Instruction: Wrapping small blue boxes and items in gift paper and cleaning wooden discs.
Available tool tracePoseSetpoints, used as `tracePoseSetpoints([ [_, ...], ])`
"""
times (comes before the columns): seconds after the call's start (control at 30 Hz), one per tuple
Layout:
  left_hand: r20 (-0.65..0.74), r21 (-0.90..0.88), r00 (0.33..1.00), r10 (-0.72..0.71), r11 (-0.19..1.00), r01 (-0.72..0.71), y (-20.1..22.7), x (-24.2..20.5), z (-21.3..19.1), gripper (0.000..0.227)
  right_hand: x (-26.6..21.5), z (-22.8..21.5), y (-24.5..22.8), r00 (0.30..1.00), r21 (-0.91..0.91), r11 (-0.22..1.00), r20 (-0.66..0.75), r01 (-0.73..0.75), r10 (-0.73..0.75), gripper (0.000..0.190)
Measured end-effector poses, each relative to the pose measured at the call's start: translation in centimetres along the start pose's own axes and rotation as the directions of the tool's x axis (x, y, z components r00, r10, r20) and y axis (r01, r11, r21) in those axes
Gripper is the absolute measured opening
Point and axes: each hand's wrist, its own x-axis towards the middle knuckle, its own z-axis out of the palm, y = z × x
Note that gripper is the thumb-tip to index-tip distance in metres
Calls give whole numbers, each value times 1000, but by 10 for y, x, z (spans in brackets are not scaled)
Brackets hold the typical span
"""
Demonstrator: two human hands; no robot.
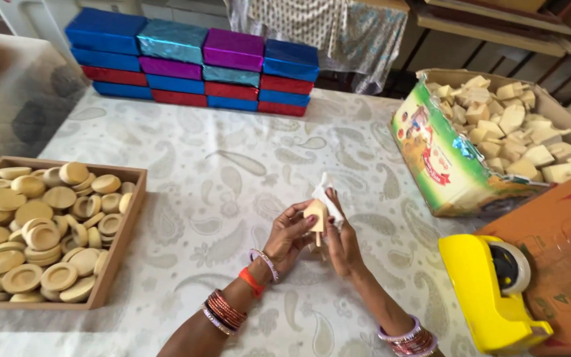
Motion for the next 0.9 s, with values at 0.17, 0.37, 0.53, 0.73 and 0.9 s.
tracePoseSetpoints([
  [0.17, -75, -191, 996, 55, 979, -68, 1, 14, -22, 37, -4, 10, -12, 964, -149, 966, 193, 214, -184, 58],
  [0.37, 8, -81, 999, -44, 996, 45, -5, 0, -9, 40, 1, -4, 8, 998, 43, 999, 59, -17, 14, 59],
  [0.53, 2, -157, 998, 58, 986, -57, -3, 8, -25, 39, -10, 10, -24, 965, -155, 959, 142, 240, -218, 59],
  [0.73, 80, -125, 997, 17, 992, -7, -2, -2, -9, 40, -4, 1, -5, 959, -234, 931, 87, 282, -269, 58],
  [0.9, 73, -107, 994, 85, 991, -77, 6, -4, -10, 42, -12, 10, -15, 992, -9, 992, 15, 125, -125, 60],
])
